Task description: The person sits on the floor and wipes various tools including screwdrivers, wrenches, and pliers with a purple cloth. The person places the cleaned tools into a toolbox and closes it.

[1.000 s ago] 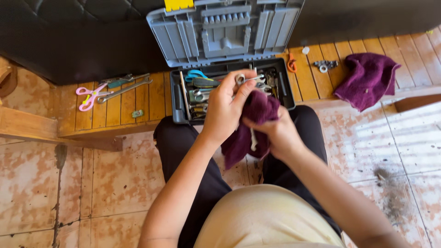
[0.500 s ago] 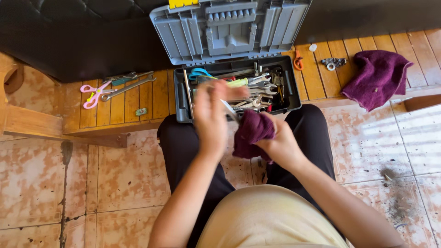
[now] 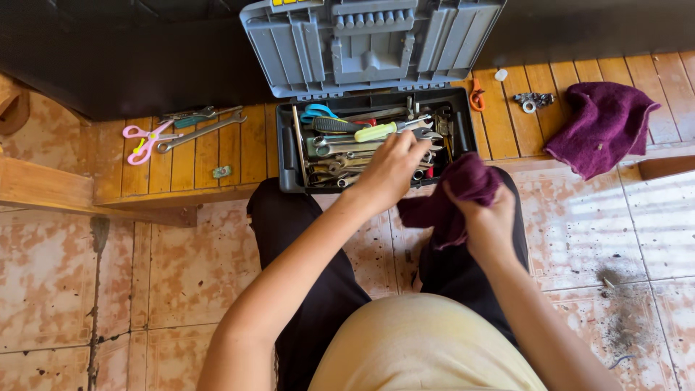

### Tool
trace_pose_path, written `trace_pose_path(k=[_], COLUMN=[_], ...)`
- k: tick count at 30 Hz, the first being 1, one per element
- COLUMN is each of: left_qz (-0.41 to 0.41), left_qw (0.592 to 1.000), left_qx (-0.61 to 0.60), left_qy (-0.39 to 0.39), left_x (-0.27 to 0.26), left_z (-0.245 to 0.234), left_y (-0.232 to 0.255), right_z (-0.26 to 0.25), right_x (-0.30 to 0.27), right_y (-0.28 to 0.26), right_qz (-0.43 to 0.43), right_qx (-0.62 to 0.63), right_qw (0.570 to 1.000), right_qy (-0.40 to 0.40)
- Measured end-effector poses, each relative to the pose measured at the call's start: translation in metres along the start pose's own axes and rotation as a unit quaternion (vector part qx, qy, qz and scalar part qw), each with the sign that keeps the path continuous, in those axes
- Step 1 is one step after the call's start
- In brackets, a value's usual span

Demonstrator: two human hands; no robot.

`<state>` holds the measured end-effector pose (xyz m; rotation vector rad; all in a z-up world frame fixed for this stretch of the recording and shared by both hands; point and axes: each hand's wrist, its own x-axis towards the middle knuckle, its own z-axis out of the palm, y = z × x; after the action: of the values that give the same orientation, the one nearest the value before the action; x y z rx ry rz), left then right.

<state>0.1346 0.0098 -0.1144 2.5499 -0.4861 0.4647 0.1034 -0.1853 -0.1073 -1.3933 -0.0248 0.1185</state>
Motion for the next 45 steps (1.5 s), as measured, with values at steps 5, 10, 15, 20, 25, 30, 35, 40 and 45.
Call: trace_pose_path(k=[5,10,15,20,25,30,35,40,45], left_qz=[0.051,-0.012,-0.222,-0.339,-0.302,-0.337,-0.363,-0.410,-0.272], left_qw=[0.996,0.978,0.933,0.915,0.889,0.895,0.910,0.893,0.899], left_qx=[-0.012,-0.035,0.107,0.200,0.341,0.292,0.199,-0.155,-0.316], left_qy=[0.069,0.205,0.261,0.091,0.046,-0.005,0.019,0.106,0.134], left_x=[-0.006,-0.037,-0.123,-0.201,-0.225,-0.211,-0.194,-0.160,-0.116], left_z=[0.002,-0.056,-0.122,-0.129,-0.112,-0.128,-0.156,-0.143,-0.097], left_y=[-0.018,-0.093,-0.251,-0.348,-0.346,-0.312,-0.233,-0.110,0.013], right_z=[-0.012,-0.013,-0.012,-0.014,-0.016,-0.019,-0.019,0.002,0.054], right_x=[0.013,0.019,0.012,0.005,0.005,-0.008,-0.022,-0.016,-0.019], right_y=[-0.010,0.024,0.058,0.068,0.063,0.065,0.074,0.047,-0.005], right_qz=[-0.025,-0.022,-0.023,0.019,0.035,0.012,0.062,0.241,0.128], right_qx=[0.004,-0.059,-0.165,-0.134,-0.113,-0.098,-0.114,0.065,0.125], right_qw=[0.999,0.998,0.986,0.991,0.993,0.993,0.990,0.968,0.981], right_qy=[0.038,0.030,-0.012,-0.012,-0.031,-0.068,-0.046,0.010,-0.081])
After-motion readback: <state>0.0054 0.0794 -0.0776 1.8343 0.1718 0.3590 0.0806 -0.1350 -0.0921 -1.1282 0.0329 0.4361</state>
